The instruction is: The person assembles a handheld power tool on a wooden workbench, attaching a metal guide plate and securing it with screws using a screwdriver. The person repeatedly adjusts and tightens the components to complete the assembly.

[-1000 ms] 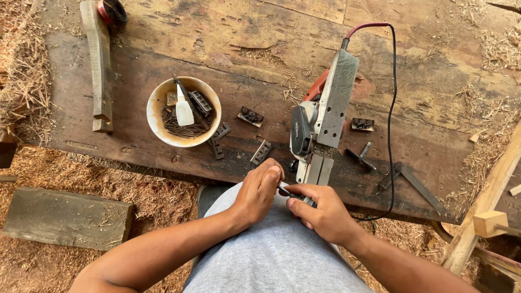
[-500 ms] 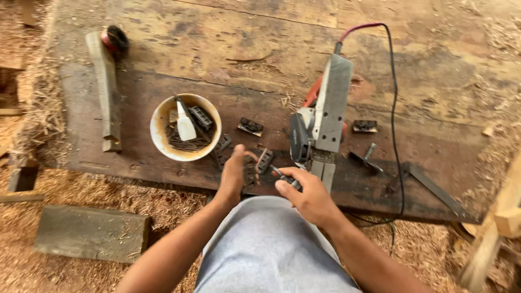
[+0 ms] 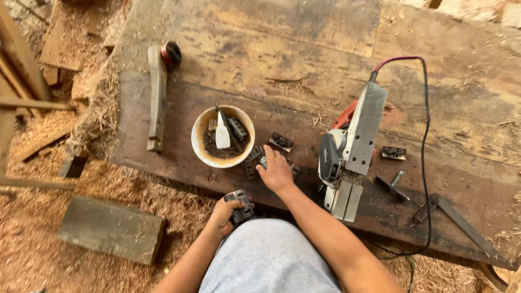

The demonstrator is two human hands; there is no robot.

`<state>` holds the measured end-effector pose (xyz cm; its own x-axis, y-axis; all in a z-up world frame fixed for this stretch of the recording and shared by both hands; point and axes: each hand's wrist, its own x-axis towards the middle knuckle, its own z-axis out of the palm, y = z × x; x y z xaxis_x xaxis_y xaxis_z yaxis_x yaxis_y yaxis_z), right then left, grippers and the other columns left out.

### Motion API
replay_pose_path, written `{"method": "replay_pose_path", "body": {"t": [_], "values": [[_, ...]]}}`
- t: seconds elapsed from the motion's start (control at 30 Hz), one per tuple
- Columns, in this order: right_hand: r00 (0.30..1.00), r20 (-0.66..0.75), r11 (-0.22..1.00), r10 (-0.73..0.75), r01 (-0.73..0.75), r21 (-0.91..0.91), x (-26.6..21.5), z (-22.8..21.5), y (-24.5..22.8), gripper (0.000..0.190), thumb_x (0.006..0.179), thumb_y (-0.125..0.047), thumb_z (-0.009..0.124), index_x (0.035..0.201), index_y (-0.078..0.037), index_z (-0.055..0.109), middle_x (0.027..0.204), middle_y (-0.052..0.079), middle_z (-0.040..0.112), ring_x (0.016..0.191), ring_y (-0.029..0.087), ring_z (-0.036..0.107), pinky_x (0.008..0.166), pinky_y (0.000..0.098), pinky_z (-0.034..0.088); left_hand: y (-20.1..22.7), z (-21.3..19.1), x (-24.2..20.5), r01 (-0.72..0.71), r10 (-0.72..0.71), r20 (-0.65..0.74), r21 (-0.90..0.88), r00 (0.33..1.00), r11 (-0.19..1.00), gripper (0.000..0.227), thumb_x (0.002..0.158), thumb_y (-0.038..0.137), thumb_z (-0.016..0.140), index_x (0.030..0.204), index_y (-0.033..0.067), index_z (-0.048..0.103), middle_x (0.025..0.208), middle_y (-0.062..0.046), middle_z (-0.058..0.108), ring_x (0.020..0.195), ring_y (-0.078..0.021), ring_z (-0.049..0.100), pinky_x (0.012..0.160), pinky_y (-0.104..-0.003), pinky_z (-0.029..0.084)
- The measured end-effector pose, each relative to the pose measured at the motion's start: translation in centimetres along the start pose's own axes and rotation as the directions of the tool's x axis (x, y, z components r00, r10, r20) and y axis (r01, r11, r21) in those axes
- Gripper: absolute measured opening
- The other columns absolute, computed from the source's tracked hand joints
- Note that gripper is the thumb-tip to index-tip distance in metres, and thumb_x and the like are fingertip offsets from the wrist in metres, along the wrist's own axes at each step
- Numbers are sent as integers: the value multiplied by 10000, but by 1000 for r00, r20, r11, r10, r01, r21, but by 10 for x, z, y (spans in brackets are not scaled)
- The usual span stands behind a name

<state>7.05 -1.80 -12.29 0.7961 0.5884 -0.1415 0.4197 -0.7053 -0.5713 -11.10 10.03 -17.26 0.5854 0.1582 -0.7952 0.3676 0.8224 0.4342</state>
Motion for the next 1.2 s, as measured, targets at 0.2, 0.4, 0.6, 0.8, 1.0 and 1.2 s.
{"method": "replay_pose_path", "body": {"t": [0.2,0.4,0.6,0.8,1.0,1.2], "values": [[968,-212,986,-134,109,-125,-27,-9,-4,724,779,-249,793,1400,-40,486,1296,225,564,1130,431,540,918,515,463,42,4,-7,-7,7,3,-3,1000,1000,421,777,-87,629,1177,41,601,944,-145,711,829,-282,729,779,-445,621],[913,282,650,294,-407,642,-91,2,-4,468,904,-256,754,1297,-43,614,1028,61,706,905,162,670,795,328,569,41,35,10,112,-126,170,86,977,990,422,779,-42,700,1182,55,620,963,-101,721,822,-241,724,774,-396,628],[837,203,459,509,-463,758,-138,2,1,313,910,-172,713,1163,0,651,919,56,710,760,119,646,671,292,557,25,70,14,-51,-189,424,494,886,868,345,867,14,750,1200,-18,665,947,-154,693,767,-222,674,690,-332,568],[820,107,436,562,-404,804,-186,-40,-3,233,935,-143,668,1111,9,650,830,76,695,706,132,662,644,303,569,86,108,26,-332,-122,529,678,840,656,565,707,-30,707,1251,72,597,982,-123,680,795,-226,698,689,-336,589],[753,-3,137,658,-115,984,-219,-88,14,271,976,-111,602,1207,31,606,850,124,688,722,184,639,653,337,533,149,181,132,-776,410,765,603,497,-184,464,866,76,717,1306,57,570,1192,-233,659,1137,-428,621,963,-491,494],[736,-44,58,675,6,998,-233,-143,94,319,978,-69,591,1286,15,573,938,88,660,851,172,657,776,349,567,148,206,213,-563,384,606,793,696,-232,477,953,174,662,1424,113,620,1308,-233,641,1273,-424,570,1088,-493,462]]}}
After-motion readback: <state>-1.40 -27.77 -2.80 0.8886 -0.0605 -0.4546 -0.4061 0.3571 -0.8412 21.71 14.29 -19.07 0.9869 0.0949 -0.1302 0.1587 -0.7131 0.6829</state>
